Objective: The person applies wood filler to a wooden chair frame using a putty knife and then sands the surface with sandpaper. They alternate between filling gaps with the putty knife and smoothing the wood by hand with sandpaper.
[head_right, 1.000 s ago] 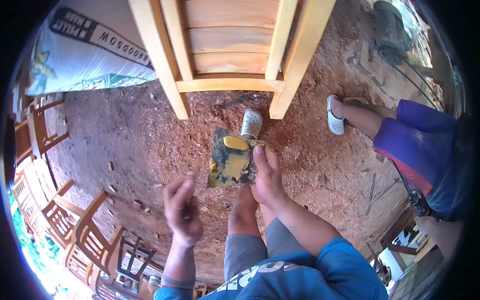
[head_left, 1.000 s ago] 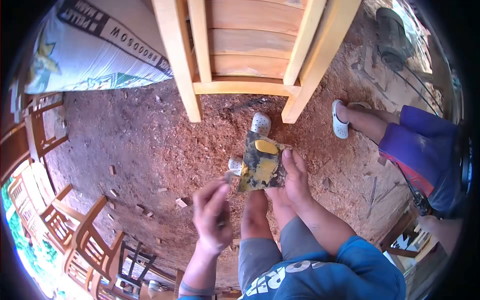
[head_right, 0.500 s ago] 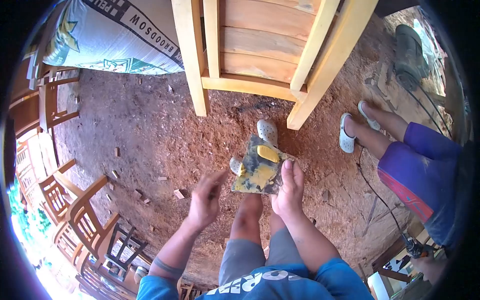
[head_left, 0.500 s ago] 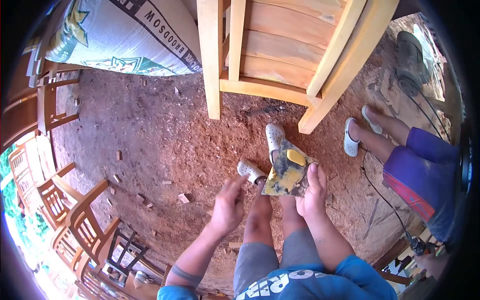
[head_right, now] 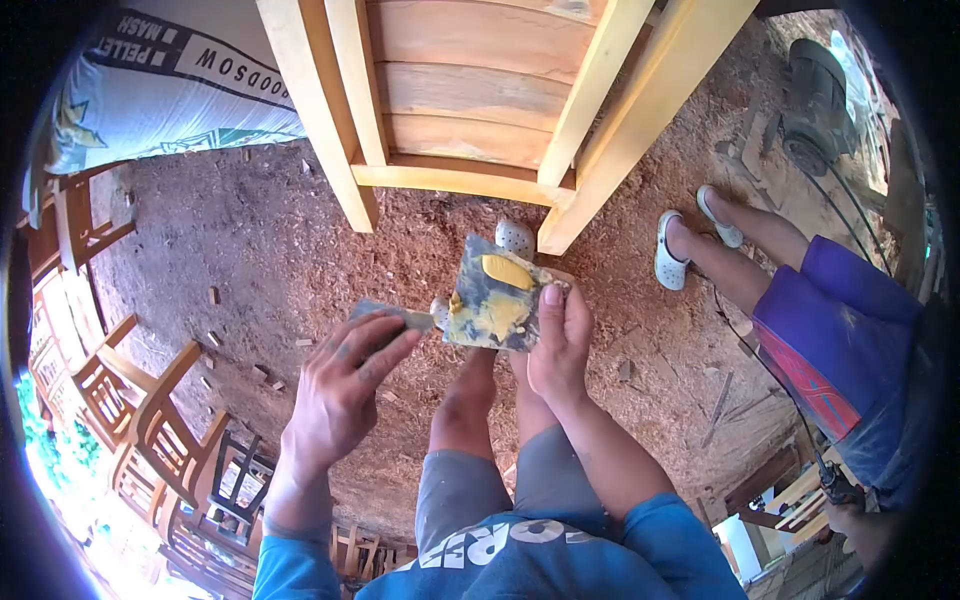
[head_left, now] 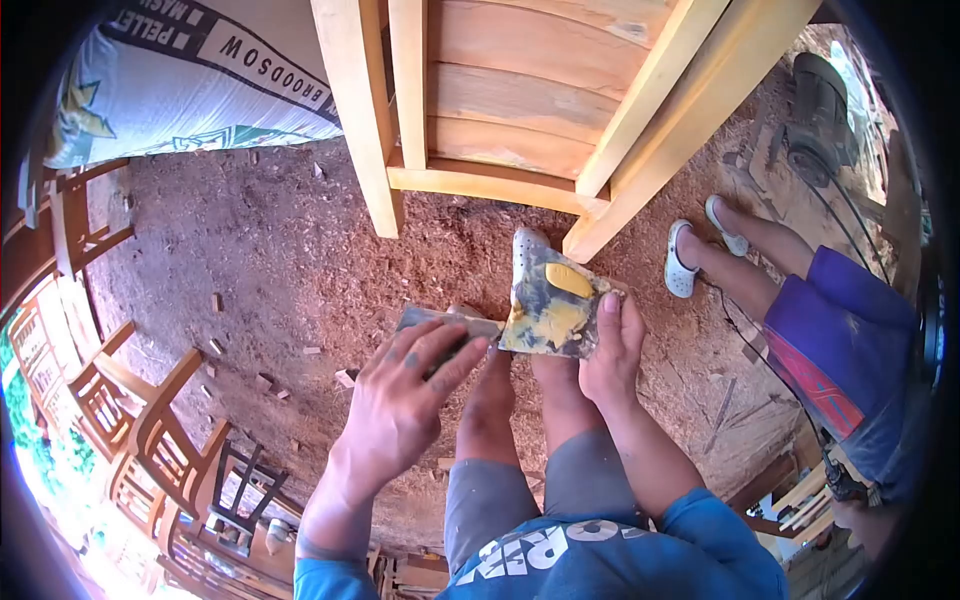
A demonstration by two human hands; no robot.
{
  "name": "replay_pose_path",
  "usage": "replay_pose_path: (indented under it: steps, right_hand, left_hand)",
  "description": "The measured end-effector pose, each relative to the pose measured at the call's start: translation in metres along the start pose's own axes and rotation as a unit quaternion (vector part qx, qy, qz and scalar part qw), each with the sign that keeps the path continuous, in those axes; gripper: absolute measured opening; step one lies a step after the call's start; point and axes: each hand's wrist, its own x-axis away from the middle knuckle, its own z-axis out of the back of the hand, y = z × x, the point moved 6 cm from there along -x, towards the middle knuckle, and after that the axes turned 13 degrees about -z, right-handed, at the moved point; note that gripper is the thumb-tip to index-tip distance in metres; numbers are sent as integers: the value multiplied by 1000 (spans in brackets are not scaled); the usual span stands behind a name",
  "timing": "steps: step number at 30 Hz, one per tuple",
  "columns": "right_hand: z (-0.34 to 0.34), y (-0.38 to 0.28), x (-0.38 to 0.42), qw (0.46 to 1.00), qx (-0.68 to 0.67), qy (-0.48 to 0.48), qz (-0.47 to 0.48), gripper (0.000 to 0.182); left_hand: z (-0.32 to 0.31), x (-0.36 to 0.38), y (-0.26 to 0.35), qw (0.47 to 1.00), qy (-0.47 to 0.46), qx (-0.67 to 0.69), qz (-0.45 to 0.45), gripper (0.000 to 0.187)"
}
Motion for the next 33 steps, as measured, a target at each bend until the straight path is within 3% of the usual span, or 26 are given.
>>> replay_pose_path:
  steps: [5, 8, 11, 12, 15, 18, 21, 25, 33]
  right_hand:
    - [-19, -27, -12, 995, 97, -7, 38, 32]
    - [-19, -18, -25, 993, 112, 14, 45, 32]
    - [-3, -1, -43, 995, 86, 45, 13, 34]
    - [1, 2, -47, 997, 64, 34, 7, 36]
    - [14, 19, -60, 998, 50, 36, -25, 38]
    - [22, 39, -62, 996, 66, 31, -45, 40]
    - [25, 60, -58, 994, 71, 28, -72, 39]
    - [19, 78, -52, 991, 101, 22, -91, 37]
    - [13, 83, -52, 984, 151, 23, -89, 36]
  left_hand:
    - [12, -27, 6, 997, -34, -68, -8, 57]
    - [-11, -30, -11, 993, -106, -19, -39, 49]
    - [-20, -18, -50, 987, -56, 140, 50, 54]
    - [-25, -10, -72, 982, 9, 174, 73, 52]
    - [-43, 1, -133, 977, 159, 54, 134, 52]
    - [-68, 0, -163, 963, 238, -29, 127, 58]
    - [-89, -2, -175, 946, 287, -100, 115, 69]
    - [-106, -10, -186, 915, 358, -124, 137, 70]
    - [-118, -23, -182, 891, 400, -131, 170, 75]
